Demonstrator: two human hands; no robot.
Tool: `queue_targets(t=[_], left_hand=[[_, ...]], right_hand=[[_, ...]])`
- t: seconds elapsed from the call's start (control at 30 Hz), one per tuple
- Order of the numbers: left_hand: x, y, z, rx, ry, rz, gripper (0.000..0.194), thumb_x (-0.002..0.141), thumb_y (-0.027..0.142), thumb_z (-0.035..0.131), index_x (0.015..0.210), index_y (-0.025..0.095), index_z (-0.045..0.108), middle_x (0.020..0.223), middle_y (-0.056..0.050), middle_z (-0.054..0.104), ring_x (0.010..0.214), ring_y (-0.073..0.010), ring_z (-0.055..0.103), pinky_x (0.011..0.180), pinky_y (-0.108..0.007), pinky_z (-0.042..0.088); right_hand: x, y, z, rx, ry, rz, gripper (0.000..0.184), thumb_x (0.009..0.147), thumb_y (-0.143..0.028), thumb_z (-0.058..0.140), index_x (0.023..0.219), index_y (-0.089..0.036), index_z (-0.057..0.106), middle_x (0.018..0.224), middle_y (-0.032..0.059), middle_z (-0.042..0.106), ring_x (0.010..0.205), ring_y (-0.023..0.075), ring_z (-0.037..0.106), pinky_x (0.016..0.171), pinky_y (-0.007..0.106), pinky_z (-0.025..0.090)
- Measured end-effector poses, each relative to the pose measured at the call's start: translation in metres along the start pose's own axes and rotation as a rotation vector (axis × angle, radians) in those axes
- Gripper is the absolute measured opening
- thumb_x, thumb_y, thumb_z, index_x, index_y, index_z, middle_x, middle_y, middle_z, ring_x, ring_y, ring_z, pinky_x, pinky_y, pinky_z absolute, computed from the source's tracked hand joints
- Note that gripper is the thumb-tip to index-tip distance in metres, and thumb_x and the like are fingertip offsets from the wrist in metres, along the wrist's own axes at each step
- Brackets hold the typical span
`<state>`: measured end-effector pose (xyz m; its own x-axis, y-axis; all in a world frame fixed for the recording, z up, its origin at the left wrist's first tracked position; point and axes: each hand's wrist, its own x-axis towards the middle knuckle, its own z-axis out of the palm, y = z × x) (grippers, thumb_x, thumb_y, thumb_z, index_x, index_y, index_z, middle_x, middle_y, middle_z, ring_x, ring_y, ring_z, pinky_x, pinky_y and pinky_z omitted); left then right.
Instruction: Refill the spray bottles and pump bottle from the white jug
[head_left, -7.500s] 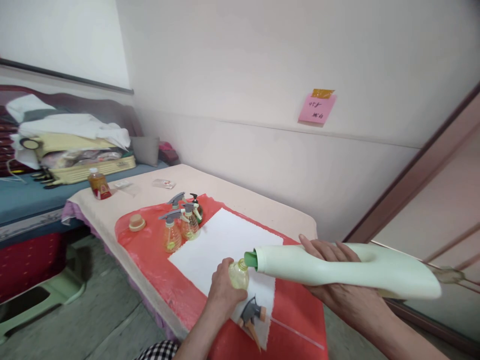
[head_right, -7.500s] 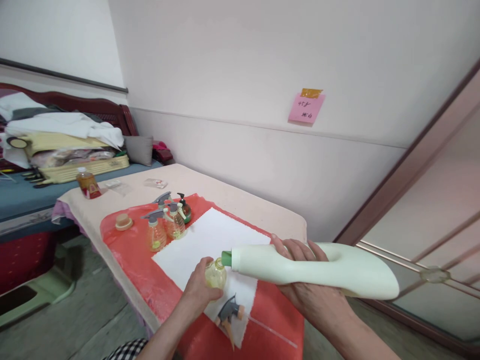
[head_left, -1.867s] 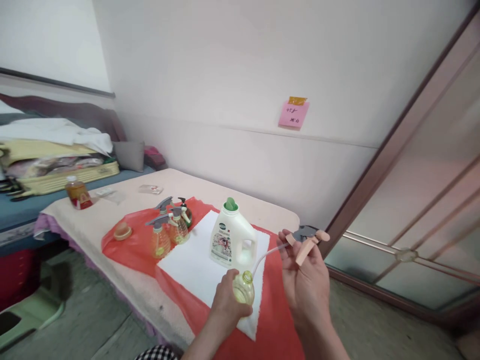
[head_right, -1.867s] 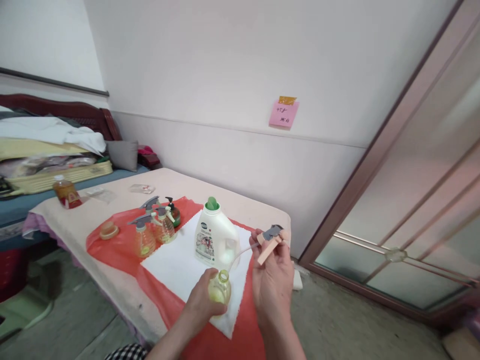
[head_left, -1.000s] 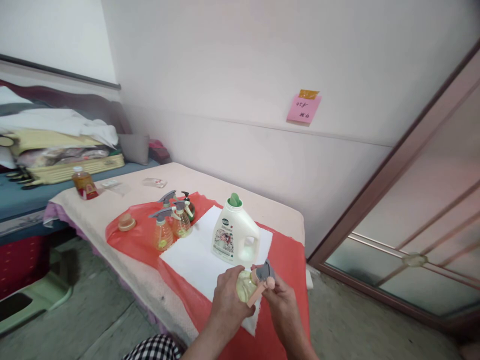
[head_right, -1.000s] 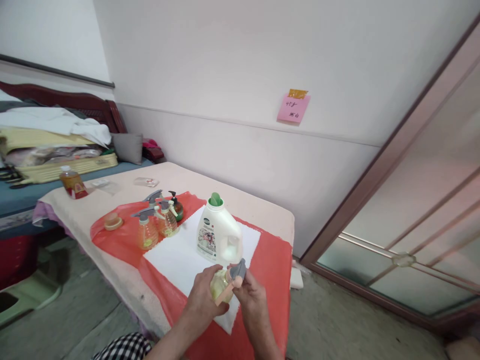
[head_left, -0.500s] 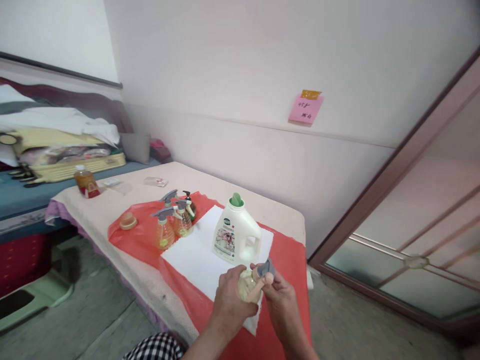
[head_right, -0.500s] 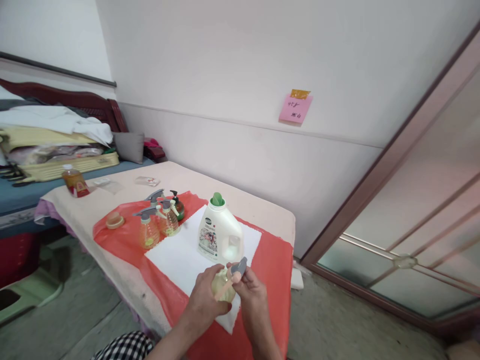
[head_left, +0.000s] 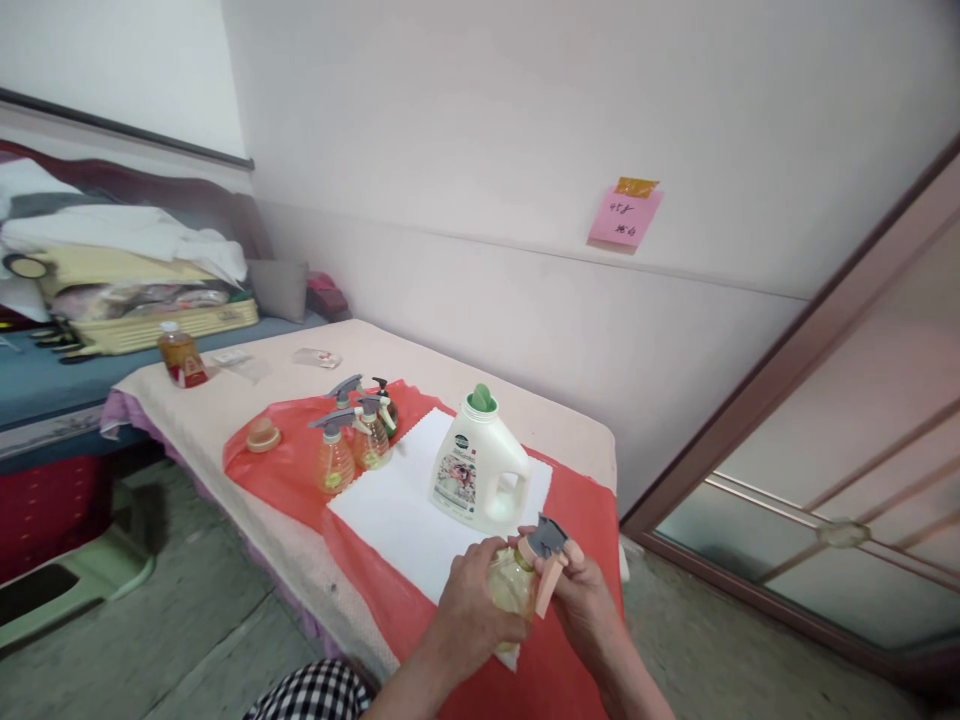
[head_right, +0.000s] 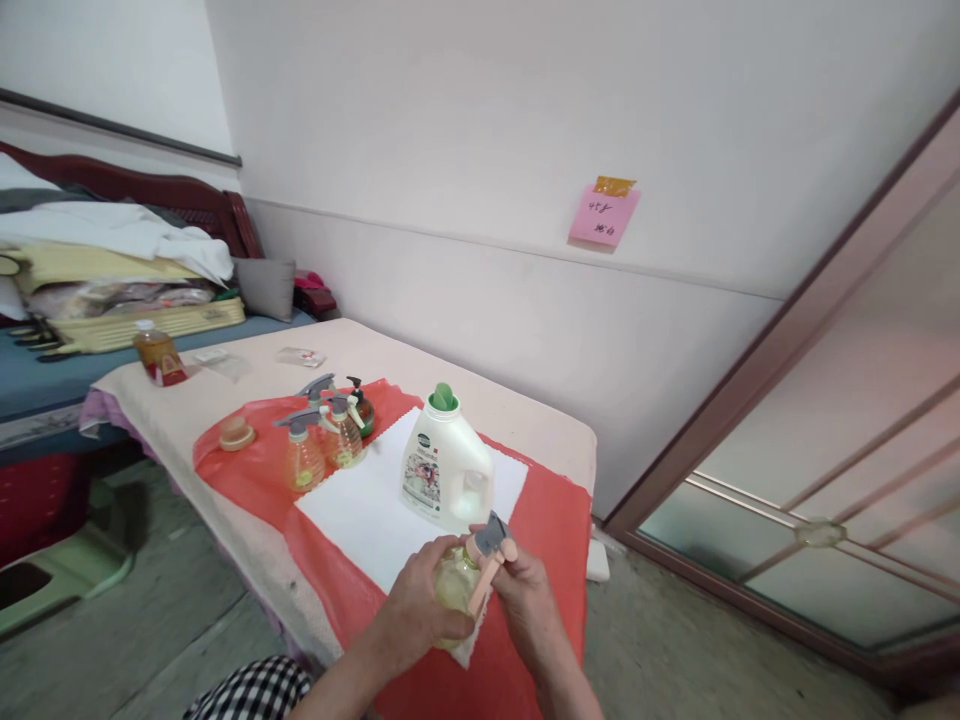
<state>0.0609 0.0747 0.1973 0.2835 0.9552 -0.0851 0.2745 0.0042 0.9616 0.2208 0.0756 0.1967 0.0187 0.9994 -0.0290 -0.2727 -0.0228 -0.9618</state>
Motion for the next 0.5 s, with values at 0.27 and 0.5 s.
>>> queue_targets(t=[0.27, 0.5], left_hand=[[0.001, -0.004, 0.004, 0.164, 0.059, -0.017, 0.072, 0.048, 0.015, 0.067, 0.119, 0.023, 0.055, 0.113, -0.005, 0.058, 0.105, -0.0283, 0.047, 0.086, -0.037, 0.039], [0.003, -0.003, 0.005, 0.192, 0.096, 0.005, 0.077, 0.050, 0.013, 0.064, 0.125, 0.026, 0.055, 0.114, -0.005, 0.059, 0.104, -0.0281, 0.049, 0.085, -0.036, 0.040]], right_hand=[[-0.003, 0.003, 0.006, -0.065, 0.089, -0.042, 0.037, 0.060, -0.039, 0.081, 0.093, -0.022, 0.073, 0.101, 0.0078, 0.073, 0.097, 0.0266, 0.063, 0.088, 0.042, 0.049], [-0.009, 0.013, 0.033, 0.002, 0.266, -0.085, 0.042, 0.066, -0.039, 0.077, 0.104, -0.025, 0.066, 0.108, 0.0039, 0.071, 0.105, 0.0250, 0.062, 0.091, 0.040, 0.049]])
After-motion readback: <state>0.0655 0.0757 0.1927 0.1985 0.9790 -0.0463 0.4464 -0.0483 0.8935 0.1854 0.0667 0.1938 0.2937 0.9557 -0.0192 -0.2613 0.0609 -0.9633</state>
